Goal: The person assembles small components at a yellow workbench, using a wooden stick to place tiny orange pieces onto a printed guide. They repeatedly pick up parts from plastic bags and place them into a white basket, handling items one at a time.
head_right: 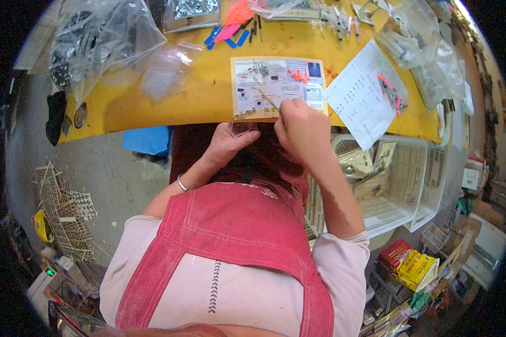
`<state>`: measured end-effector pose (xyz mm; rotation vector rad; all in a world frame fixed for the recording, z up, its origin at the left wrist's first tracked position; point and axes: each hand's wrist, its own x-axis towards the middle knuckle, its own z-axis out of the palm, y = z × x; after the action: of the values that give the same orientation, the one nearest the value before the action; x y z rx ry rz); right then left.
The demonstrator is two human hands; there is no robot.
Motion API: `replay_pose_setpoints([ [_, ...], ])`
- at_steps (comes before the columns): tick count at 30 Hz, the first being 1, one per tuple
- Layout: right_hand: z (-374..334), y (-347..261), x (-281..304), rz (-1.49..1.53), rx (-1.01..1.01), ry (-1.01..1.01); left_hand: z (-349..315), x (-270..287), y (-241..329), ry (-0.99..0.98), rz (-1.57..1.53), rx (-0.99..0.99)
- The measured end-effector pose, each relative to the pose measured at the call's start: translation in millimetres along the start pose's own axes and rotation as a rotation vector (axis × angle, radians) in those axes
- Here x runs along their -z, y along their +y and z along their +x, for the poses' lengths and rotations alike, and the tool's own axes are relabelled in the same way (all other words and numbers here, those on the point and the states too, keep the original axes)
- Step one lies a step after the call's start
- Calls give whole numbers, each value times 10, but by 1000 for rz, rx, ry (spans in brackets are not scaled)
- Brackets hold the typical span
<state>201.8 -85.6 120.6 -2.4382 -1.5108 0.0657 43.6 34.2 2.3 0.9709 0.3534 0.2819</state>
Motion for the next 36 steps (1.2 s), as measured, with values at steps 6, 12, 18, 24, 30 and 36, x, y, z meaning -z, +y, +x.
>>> replay_pose_setpoints([
  [6, -241, -170, -211, 102, -84, 13, 15, -28, -24, 8, 8, -14],
  [12, -306, -240, -251, 152, -60, 11, 14, -68, 19, -2, 6, -50],
  [18, -372, -280, -283, 175, -54, 14, 18, -84, 26, -1, -10, -57],
  [24, -398, -294, -255, 167, -27, -13, 16, -38, -19, -2, 29, 31],
  [30, -316, -273, -161, 155, 2, 50, 13, -65, 8, 6, -6, -81],
  [36, -201, -267, -224, 88, 27, 48, 13, -12, -9, -14, -7, -35],
])
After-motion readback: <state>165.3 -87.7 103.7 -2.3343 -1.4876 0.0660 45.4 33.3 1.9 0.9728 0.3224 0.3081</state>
